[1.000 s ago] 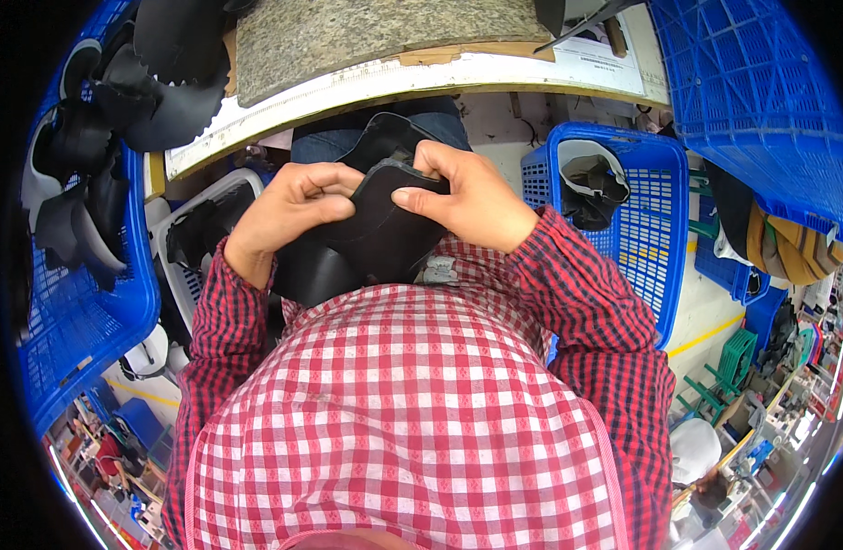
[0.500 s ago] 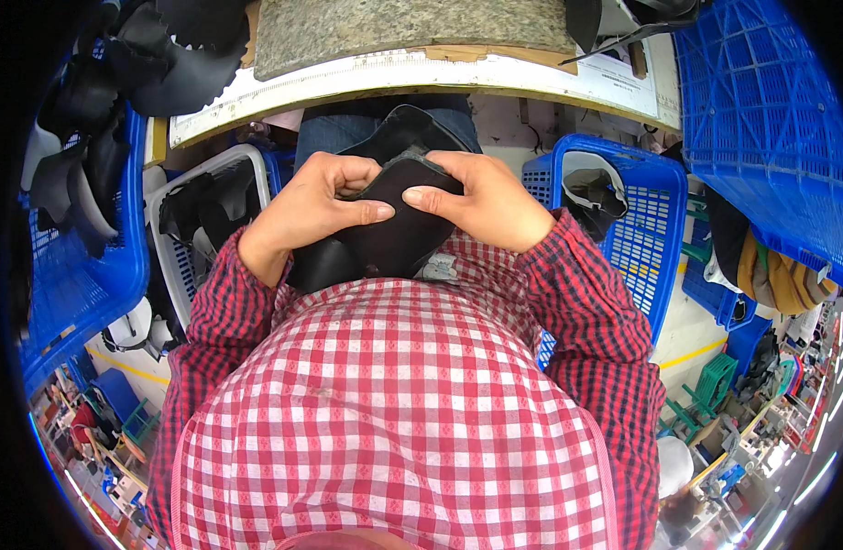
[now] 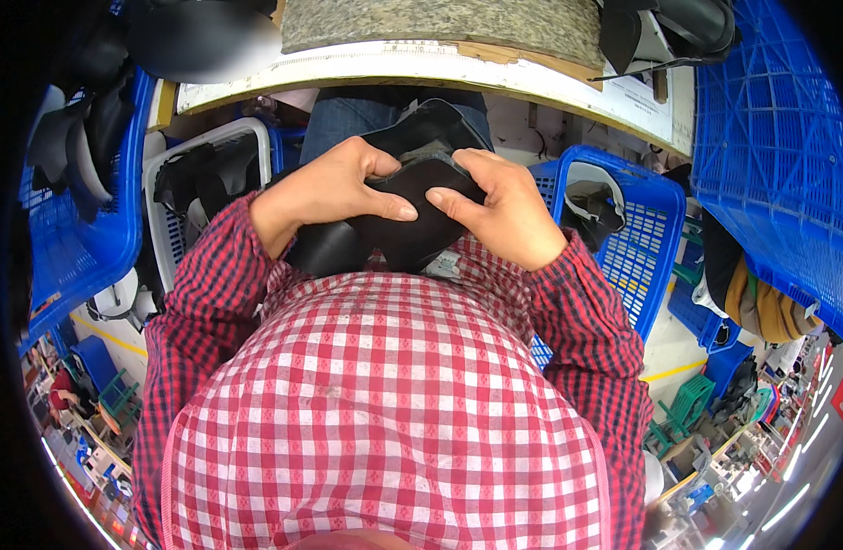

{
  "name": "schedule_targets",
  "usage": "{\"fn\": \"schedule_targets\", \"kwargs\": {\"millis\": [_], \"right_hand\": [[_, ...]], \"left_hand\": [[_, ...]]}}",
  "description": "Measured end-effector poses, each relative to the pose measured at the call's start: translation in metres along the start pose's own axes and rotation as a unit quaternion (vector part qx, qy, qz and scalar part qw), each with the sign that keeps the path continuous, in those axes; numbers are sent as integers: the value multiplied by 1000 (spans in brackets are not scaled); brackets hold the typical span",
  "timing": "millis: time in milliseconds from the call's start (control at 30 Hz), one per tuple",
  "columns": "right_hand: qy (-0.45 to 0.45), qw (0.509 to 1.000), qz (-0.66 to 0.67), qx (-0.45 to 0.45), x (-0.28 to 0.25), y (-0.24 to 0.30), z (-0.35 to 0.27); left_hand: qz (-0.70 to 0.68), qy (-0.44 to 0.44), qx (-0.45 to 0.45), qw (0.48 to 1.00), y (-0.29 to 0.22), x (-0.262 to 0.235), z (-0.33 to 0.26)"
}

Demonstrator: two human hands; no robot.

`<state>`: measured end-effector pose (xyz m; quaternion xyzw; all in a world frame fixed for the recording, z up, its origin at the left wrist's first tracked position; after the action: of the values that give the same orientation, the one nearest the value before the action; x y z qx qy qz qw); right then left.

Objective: The person repeatedly picks up black shoe components from a blue basket, aligns and presses edges together by hand, and places the assembled parts on the table. The person briefly opens a notebook and continues handling the shoe parts.

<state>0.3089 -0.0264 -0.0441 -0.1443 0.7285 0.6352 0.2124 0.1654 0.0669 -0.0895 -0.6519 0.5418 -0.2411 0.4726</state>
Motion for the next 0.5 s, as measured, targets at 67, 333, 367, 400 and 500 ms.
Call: {"fn": "schedule_targets", "kwargs": {"millis": [67, 333, 367, 400, 500], "right_hand": [[4, 1000, 11, 1, -1, 0, 0], [-27, 998, -2, 55, 0, -13, 0], [-31, 999, 6, 37, 0, -11, 0], [-27, 999, 7, 39, 1, -12, -1], [-25, 999, 17, 32, 0, -11, -1]], "left_hand": [[-157, 42, -17, 987, 5, 3, -1], [-30, -110, 18, 993, 14, -1, -4], [24, -140, 38, 989, 11, -6, -6], [-21, -134, 20, 991, 12, -6, -8], [-220, -94, -46, 970, 20, -3, -16]]}}
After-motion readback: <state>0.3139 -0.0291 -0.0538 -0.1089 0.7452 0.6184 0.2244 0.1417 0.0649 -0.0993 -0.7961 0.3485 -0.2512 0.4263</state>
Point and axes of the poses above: each hand's wrist, its own z-axis towards the middle knuckle, its own x-axis out of the palm, y = z × x, the point moved 7 cm from there along z, towards the middle knuckle, and after that the axes turned 7 degrees about -y, right-handed, at the moved point
